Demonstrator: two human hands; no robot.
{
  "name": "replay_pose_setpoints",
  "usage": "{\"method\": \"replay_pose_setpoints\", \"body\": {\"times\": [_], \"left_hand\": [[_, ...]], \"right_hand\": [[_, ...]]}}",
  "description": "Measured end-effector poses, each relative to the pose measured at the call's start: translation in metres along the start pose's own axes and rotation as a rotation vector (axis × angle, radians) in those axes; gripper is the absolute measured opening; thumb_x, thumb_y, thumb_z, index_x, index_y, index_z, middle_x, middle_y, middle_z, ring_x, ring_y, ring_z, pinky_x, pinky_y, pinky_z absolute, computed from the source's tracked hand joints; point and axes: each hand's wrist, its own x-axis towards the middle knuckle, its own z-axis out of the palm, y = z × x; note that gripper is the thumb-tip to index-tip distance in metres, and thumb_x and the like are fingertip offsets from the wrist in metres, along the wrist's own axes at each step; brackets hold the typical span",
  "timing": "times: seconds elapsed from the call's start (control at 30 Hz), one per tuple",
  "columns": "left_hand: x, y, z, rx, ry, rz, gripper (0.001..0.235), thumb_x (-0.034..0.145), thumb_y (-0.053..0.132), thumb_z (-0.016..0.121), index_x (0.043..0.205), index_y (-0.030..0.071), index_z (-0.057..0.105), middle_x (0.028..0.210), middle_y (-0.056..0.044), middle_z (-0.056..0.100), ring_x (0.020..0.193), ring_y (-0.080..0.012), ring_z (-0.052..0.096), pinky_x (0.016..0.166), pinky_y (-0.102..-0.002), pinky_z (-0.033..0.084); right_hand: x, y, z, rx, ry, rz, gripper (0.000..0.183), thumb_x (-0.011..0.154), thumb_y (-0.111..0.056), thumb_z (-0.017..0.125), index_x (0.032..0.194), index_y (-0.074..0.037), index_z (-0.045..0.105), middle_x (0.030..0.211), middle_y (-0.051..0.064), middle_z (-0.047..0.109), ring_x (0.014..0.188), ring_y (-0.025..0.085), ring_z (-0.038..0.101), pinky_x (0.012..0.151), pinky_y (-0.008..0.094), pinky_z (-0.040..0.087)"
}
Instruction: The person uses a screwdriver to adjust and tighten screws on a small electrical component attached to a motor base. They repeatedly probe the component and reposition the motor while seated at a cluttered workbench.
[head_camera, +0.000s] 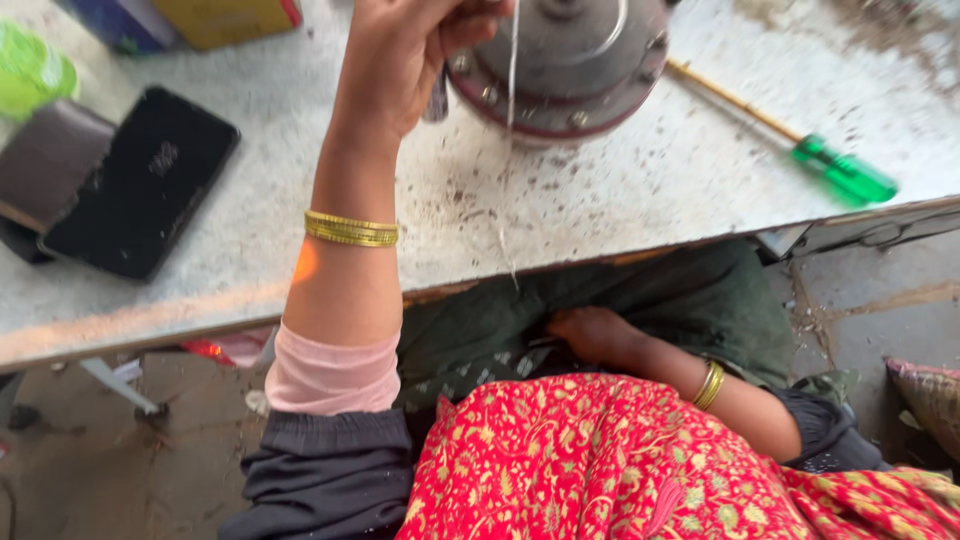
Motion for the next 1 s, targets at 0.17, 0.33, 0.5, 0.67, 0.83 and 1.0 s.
{"method": "replay_pose_setpoints", "body": {"times": [0.17, 0.33, 0.5, 0.67, 0.83, 1.0], "left_hand": [[-0.002, 0.022, 0.024, -0.149, 0.113, -0.075, 0.028, 0.109, 0.008, 0.055, 0.135, -0.001, 0.048, 0.107, -0.017, 0.074, 0.088, -0.0228, 0.076, 0.076, -0.031, 0.065], [0.001, 0.035, 0.039, -0.212, 0.116, -0.145, 0.039, 0.106, 0.006, 0.049, 0.144, 0.002, 0.043, 0.102, -0.015, 0.073, 0.079, -0.0187, 0.074, 0.068, -0.027, 0.063], [-0.002, 0.034, 0.042, -0.232, 0.115, -0.169, 0.038, 0.106, 0.005, 0.047, 0.144, 0.003, 0.044, 0.102, -0.017, 0.073, 0.075, -0.0155, 0.072, 0.059, -0.023, 0.058], [-0.002, 0.038, 0.042, -0.254, 0.122, -0.180, 0.033, 0.106, 0.004, 0.046, 0.138, 0.002, 0.049, 0.102, -0.016, 0.072, 0.073, -0.0138, 0.070, 0.057, -0.021, 0.055], [-0.004, 0.039, 0.042, -0.254, 0.115, -0.218, 0.023, 0.109, 0.006, 0.044, 0.126, -0.003, 0.057, 0.106, -0.017, 0.072, 0.078, -0.0144, 0.070, 0.064, -0.023, 0.057], [-0.005, 0.041, 0.047, -0.336, 0.132, -0.206, 0.021, 0.109, 0.003, 0.047, 0.127, -0.002, 0.058, 0.111, -0.012, 0.070, 0.085, -0.0129, 0.070, 0.077, -0.025, 0.061]], "right_hand": [[-0.028, -0.038, -0.071, 0.103, 0.026, 0.097, 0.023, 0.082, -0.022, 0.070, 0.100, -0.007, 0.068, 0.102, 0.015, 0.070, 0.091, 0.038, 0.068, 0.075, 0.049, 0.054], [-0.097, -0.058, -0.210, 0.498, -0.106, -0.140, 0.013, 0.087, -0.018, 0.074, 0.092, -0.006, 0.072, 0.081, 0.008, 0.073, 0.076, 0.020, 0.070, 0.071, 0.036, 0.058], [-0.086, -0.029, -0.334, 0.139, 0.361, 0.193, 0.015, 0.079, -0.016, 0.079, 0.093, -0.011, 0.076, 0.074, 0.000, 0.065, 0.064, 0.015, 0.059, 0.057, 0.032, 0.050], [0.027, 0.013, -0.433, -0.204, 0.857, -0.021, 0.018, 0.112, -0.015, 0.076, 0.104, -0.002, 0.068, 0.093, 0.009, 0.069, 0.078, 0.016, 0.068, 0.069, 0.030, 0.054], [0.078, 0.019, -0.444, -0.010, 0.953, -0.151, 0.038, 0.101, 0.003, 0.062, 0.135, 0.008, 0.047, 0.103, 0.017, 0.064, 0.094, 0.021, 0.066, 0.083, 0.034, 0.055], [0.035, -0.001, -0.427, 0.346, 0.724, -0.189, 0.033, 0.096, 0.016, 0.051, 0.128, 0.009, 0.046, 0.113, 0.021, 0.061, 0.096, 0.026, 0.058, 0.084, 0.034, 0.052]]}}
